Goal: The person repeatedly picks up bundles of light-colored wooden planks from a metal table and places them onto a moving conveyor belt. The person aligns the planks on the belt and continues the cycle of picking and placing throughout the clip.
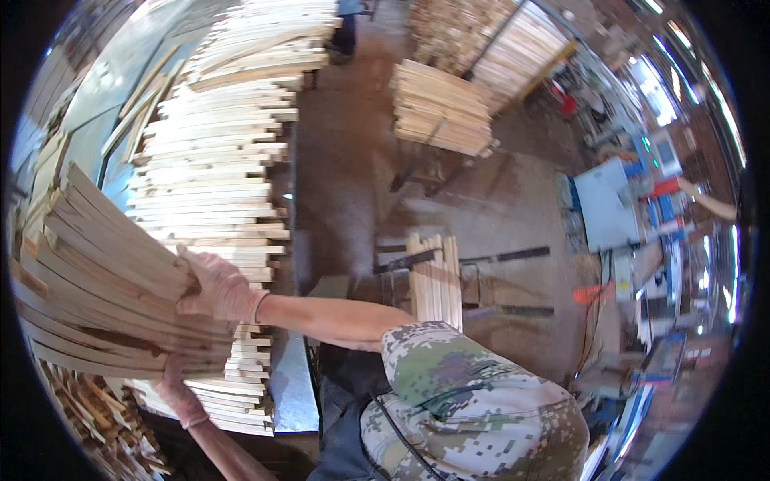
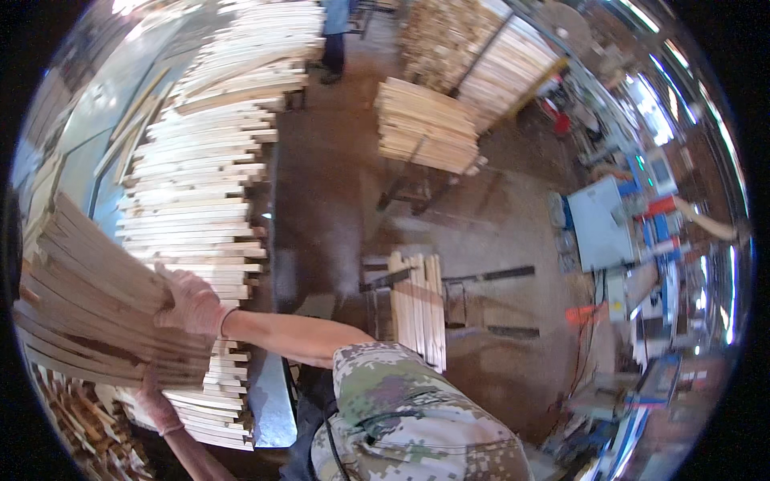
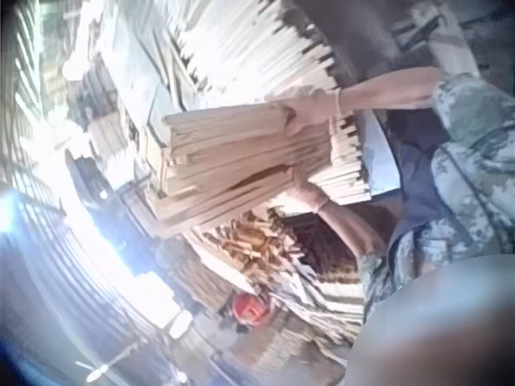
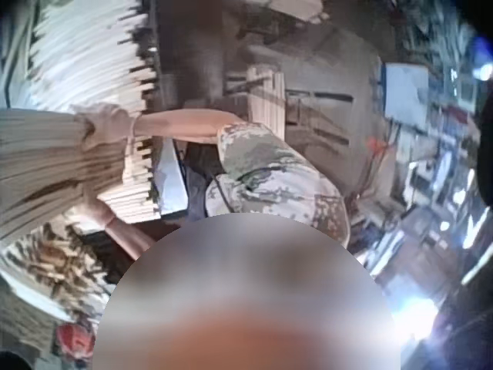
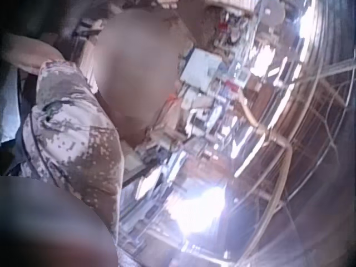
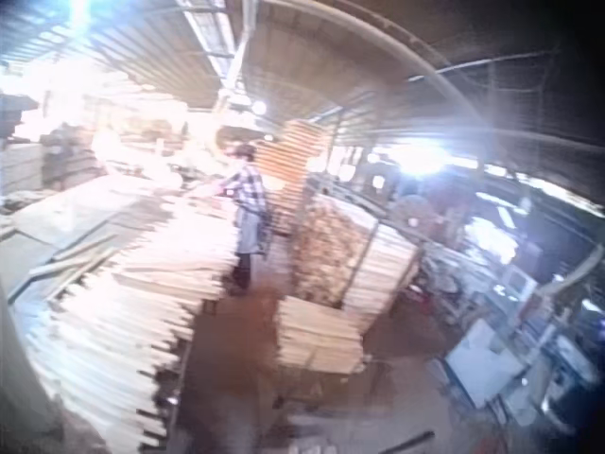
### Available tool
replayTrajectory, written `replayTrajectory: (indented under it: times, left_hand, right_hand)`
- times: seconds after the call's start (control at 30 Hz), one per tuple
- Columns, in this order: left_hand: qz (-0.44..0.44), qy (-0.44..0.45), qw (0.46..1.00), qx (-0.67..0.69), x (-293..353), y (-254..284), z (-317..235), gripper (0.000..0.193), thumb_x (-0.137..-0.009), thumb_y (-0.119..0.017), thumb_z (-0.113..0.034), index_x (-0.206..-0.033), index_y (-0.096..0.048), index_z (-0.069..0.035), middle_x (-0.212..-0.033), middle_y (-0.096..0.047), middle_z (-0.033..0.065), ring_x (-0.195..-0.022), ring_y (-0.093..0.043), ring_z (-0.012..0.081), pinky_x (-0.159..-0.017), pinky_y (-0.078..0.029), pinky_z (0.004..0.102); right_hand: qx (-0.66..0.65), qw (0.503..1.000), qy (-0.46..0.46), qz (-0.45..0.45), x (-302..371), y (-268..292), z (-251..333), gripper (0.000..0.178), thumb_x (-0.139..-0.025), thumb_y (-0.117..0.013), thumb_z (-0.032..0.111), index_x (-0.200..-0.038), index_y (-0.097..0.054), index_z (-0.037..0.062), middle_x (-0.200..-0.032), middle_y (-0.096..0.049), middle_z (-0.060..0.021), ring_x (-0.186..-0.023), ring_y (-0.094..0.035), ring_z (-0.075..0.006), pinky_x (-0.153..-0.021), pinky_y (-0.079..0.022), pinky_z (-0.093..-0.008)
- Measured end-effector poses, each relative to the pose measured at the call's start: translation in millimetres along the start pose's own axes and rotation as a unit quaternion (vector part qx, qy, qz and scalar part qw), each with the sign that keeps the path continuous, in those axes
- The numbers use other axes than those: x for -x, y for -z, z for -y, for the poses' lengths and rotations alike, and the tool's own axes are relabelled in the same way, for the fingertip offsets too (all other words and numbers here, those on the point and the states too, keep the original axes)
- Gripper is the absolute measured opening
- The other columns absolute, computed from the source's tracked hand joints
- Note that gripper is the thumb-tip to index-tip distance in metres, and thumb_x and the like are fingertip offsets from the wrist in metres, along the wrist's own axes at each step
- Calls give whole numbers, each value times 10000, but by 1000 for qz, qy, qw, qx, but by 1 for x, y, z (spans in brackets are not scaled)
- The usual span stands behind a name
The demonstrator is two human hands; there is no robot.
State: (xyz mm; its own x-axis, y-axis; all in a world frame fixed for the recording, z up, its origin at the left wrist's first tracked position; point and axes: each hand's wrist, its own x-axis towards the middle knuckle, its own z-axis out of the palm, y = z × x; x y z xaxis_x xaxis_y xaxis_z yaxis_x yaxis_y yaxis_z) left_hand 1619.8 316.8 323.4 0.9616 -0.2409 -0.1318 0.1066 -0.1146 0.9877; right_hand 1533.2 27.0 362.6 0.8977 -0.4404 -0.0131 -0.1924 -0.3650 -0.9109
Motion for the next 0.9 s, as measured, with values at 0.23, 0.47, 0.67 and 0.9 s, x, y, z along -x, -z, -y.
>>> replayTrajectory:
  times: [0.23, 0.47, 0.67, 0.9]
  left_hand:
    - [96, -55, 993, -39, 83, 41, -83, 591, -925, -804, -192, -1427, -592, 36, -1268, -689, 120, -1110, -663, 237, -989, -551, 390]
    - [195, -79, 978, -8, 207, 18, -106, 651, -860, -842, -207, -1427, -610, 14, -1228, -697, 95, -1067, -668, 223, -940, -566, 371]
    - [291, -61, 955, 16, 301, -53, -123, 624, -825, -839, -262, -1360, -650, -2, -1111, -700, 65, -967, -663, 217, -852, -566, 372]
    - [403, -28, 910, 96, 435, -182, -94, 558, -823, -896, -22, -1314, -631, -42, -1091, -736, 46, -909, -703, 162, -774, -591, 301]
  right_hand:
    - [-8, 993, -97, -74, 160, -15, 53, 1141, -829, -866, 539, -1671, -323, -8, -1436, -606, -260, -1371, -586, -410, -1170, -479, -469]
    - [50, 964, -146, -217, 313, 20, 96, 1087, -812, -854, 559, -1617, -427, -33, -1344, -666, -262, -1274, -659, -404, -1094, -524, -461]
    - [64, 932, -133, -332, 420, 92, 91, 1058, -882, -816, 588, -1581, -431, -105, -1202, -695, -249, -1181, -683, -371, -1024, -549, -463]
    - [43, 819, -116, -560, 541, 177, 19, 744, -934, -804, 607, -1278, -694, -44, -756, -666, -93, -772, -677, -204, -749, -579, -361]
